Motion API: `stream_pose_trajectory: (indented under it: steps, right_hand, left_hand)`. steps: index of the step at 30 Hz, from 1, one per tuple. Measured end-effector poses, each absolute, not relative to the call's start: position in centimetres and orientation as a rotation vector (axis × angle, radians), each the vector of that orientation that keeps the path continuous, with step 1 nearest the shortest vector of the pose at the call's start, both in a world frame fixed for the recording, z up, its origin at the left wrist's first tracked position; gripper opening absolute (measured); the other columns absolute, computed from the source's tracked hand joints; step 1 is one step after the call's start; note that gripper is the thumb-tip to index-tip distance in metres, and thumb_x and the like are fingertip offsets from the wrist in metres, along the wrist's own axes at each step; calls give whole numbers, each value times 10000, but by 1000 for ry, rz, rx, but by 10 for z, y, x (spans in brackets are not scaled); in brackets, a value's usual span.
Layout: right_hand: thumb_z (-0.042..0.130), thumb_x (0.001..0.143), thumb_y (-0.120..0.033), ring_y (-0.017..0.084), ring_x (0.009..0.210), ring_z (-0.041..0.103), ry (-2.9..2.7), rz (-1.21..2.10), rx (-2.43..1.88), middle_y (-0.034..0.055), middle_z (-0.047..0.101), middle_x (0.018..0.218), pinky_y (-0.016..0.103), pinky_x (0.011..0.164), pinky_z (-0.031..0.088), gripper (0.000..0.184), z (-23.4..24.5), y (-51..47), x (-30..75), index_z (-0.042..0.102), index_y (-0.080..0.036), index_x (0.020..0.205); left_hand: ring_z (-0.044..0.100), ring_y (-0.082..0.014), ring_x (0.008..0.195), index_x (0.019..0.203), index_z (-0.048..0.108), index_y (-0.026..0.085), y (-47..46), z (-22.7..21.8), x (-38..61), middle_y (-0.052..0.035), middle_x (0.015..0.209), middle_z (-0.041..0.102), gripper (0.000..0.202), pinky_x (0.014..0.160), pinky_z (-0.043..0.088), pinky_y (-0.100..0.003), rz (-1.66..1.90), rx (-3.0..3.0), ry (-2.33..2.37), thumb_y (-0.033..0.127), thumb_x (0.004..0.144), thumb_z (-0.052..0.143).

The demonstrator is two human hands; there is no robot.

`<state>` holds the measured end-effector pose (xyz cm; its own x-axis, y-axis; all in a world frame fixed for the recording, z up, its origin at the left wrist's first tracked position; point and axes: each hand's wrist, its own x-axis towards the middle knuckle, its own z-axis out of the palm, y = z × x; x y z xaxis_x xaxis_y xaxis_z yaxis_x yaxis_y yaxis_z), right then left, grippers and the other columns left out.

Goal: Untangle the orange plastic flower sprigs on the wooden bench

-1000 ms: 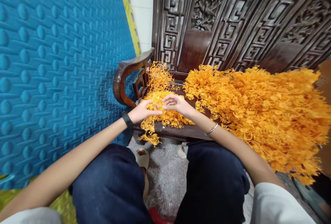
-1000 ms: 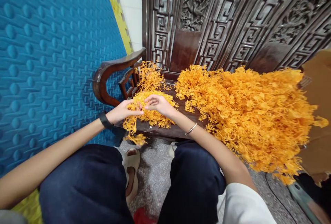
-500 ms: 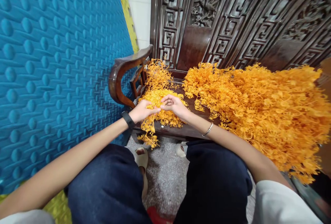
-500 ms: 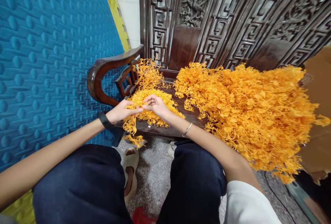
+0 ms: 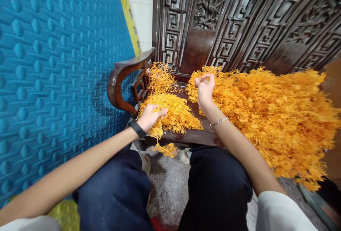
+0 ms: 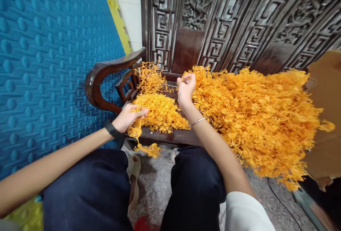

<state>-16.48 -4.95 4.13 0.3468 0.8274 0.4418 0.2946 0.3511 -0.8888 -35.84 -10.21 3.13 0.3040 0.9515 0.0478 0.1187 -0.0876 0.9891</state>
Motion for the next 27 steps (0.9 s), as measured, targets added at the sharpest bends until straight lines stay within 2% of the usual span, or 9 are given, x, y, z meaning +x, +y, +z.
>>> stream_pose_trajectory:
  steps: [2, 5, 7, 10, 15, 18, 21, 27]
  right_hand:
    - [562, 712, -239, 127, 662, 515, -1176, 514, -1255, -34, 484, 691, 278, 663, 436, 269, 32, -42, -155, 333, -232, 854]
    - [683, 595, -263, 134, 622, 535, -1216, 641, -1347, -28, 531, 652, 292, 633, 463, 298, 12, -36, -155, 428, -209, 739]
    - [680, 587, -240, 136, 634, 550, -1283, 657, -1388, -14, 558, 660, 304, 663, 474, 228, 2, -32, -159, 475, -194, 676]
    - [626, 604, -148, 132, 611, 556, -1395, 627, -1408, -21, 560, 628, 300, 670, 465, 134, -4, -28, -163, 522, -179, 685]
    - [608, 632, -97, 116, 575, 523, -1569, 529, -1442, -27, 556, 637, 285, 658, 442, 147, -6, -26, -164, 555, -159, 754]
    - [628, 674, -131, 139, 634, 538, -1713, 347, -1474, 8, 606, 743, 309, 684, 448, 236, -7, -30, -163, 560, -160, 898]
    - [656, 687, -159, 191, 783, 573, -1820, 207, -1491, 66, 657, 888, 373, 781, 452, 281, -5, -34, -161, 563, -171, 952]
    - [639, 706, -110, 187, 777, 636, -1813, 402, -1502, 61, 680, 892, 373, 793, 489, 331, 1, -36, -159, 550, -170, 1019]
  left_hand:
    - [520, -131, 564, 521, 556, 146, -106, 30, -365, -16, 558, 579, 311, 619, 407, -278, 950, 1497, 1018, 409, 621, 691]
    - [551, -147, 607, 605, 619, 135, -106, 28, -378, -23, 609, 623, 284, 667, 437, -296, 872, 1580, 1020, 401, 605, 716]
    - [594, -171, 712, 701, 655, 131, -105, 26, -386, -39, 725, 669, 282, 758, 454, -317, 859, 1625, 1019, 378, 590, 736]
    - [611, -189, 826, 796, 647, 122, -104, 24, -396, -52, 840, 675, 352, 863, 440, -337, 920, 1640, 1039, 368, 569, 757]
    - [605, -186, 866, 940, 598, 124, -105, 24, -403, -70, 959, 652, 453, 832, 460, -323, 928, 1615, 1007, 396, 608, 744]
    - [594, -185, 899, 926, 599, 142, -104, 23, -403, -64, 975, 648, 402, 798, 464, -295, 951, 1669, 940, 393, 639, 726]
    - [589, -170, 837, 873, 621, 138, -104, 23, -400, -57, 917, 649, 336, 757, 459, -283, 935, 1717, 902, 405, 683, 696]
    - [572, -150, 751, 774, 648, 108, -104, 27, -394, -38, 794, 642, 292, 799, 434, -303, 926, 1779, 960, 385, 695, 699]
